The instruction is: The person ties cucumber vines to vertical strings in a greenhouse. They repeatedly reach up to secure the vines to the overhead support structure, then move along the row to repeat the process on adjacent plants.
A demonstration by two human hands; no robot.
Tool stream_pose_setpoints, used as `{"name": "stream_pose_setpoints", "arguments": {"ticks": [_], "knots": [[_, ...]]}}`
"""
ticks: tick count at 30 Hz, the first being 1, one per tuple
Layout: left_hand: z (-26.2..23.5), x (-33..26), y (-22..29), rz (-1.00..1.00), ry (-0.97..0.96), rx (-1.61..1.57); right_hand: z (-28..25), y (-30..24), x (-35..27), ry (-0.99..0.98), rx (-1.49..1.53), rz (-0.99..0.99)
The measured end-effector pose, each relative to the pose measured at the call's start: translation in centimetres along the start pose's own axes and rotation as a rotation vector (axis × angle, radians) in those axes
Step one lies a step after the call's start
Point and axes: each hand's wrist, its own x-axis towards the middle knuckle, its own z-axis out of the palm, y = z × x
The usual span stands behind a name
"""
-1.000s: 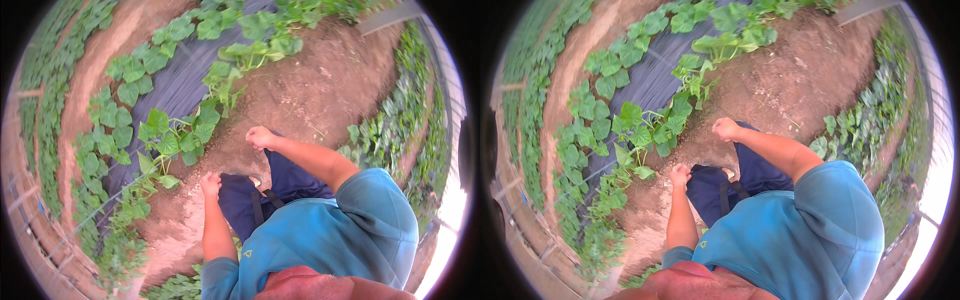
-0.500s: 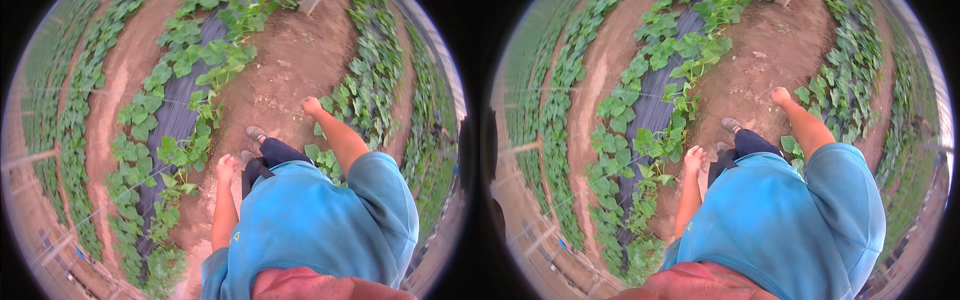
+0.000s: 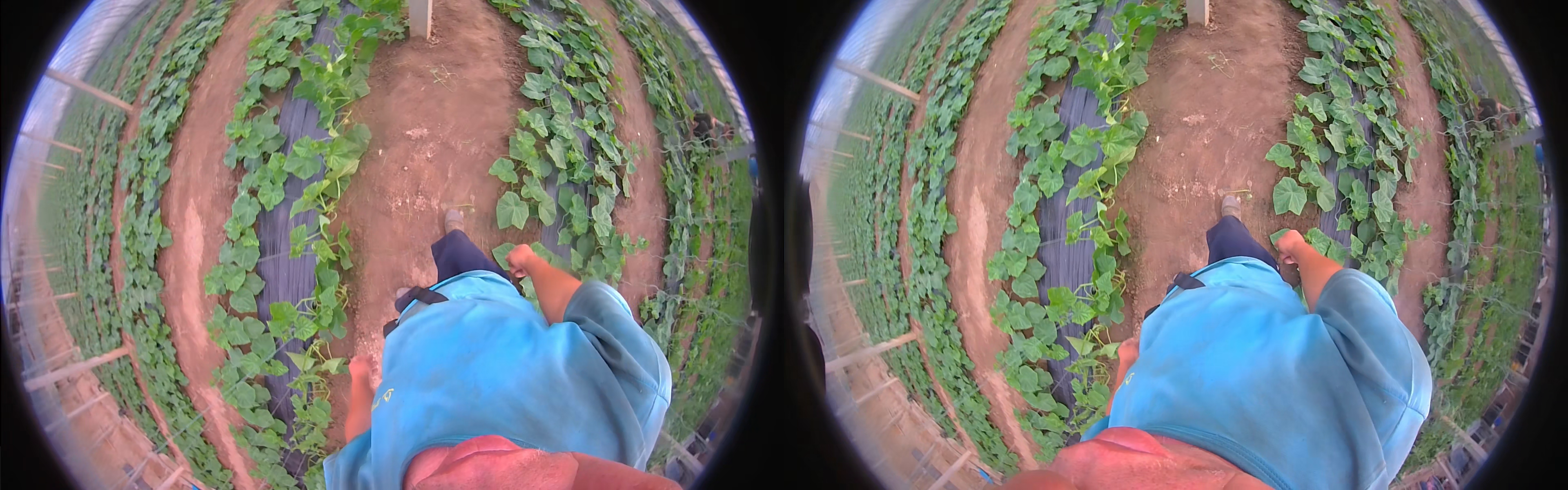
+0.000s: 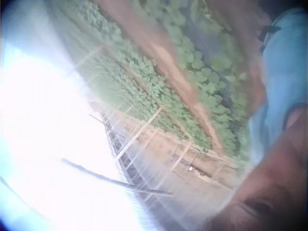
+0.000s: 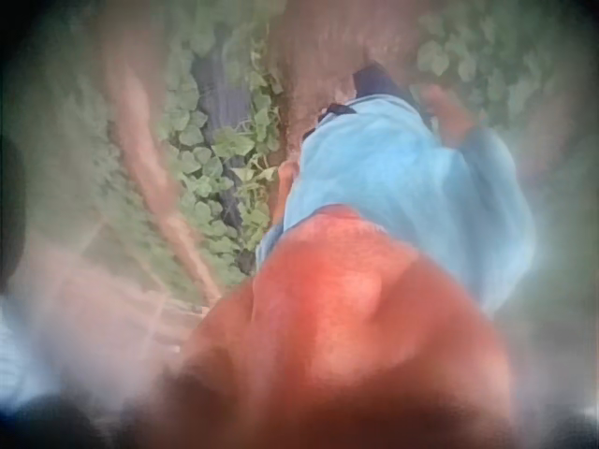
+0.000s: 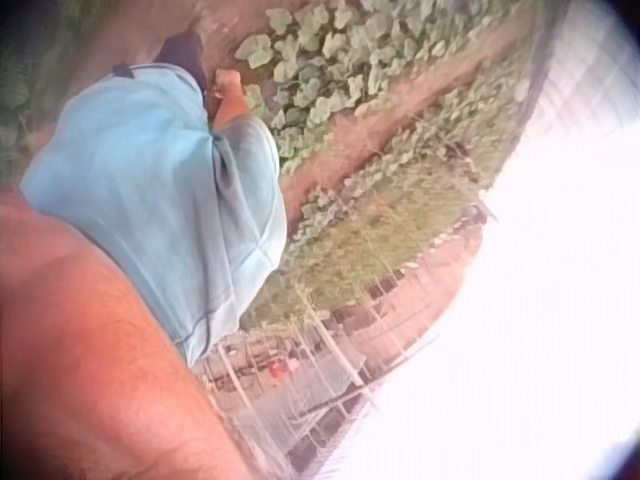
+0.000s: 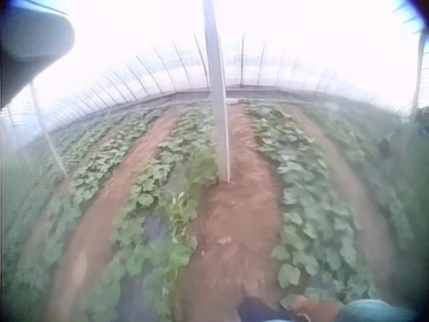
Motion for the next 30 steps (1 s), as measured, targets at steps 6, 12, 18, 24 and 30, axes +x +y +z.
{"name": "stream_pose_setpoints", "arguments": {"ticks": [6, 12, 18, 24, 30], "knots": [[2.6, 3.4, 11.5, 0.407, -0.023, 0.347, -5.3, -7.8, 3.1, -0.077, 0.232, -0.284], [8.8, 3.8, 41.9, 0.246, -0.113, -0.356, -15.7, -17.0, 4.7, 0.092, 0.297, -0.322], [10.8, 3.3, 58.9, 0.326, -0.182, -0.226, -20.2, -18.6, 6.9, 0.177, 0.569, -0.249], [11.6, 12.9, 60.2, 0.231, -0.137, 0.092, -19.0, -14.5, 10.2, 0.101, 0.538, -0.052], [13.4, 19.1, 69.9, 0.221, -0.232, 0.312, -21.0, -11.4, 14.5, 0.035, 0.847, 0.245]]}}
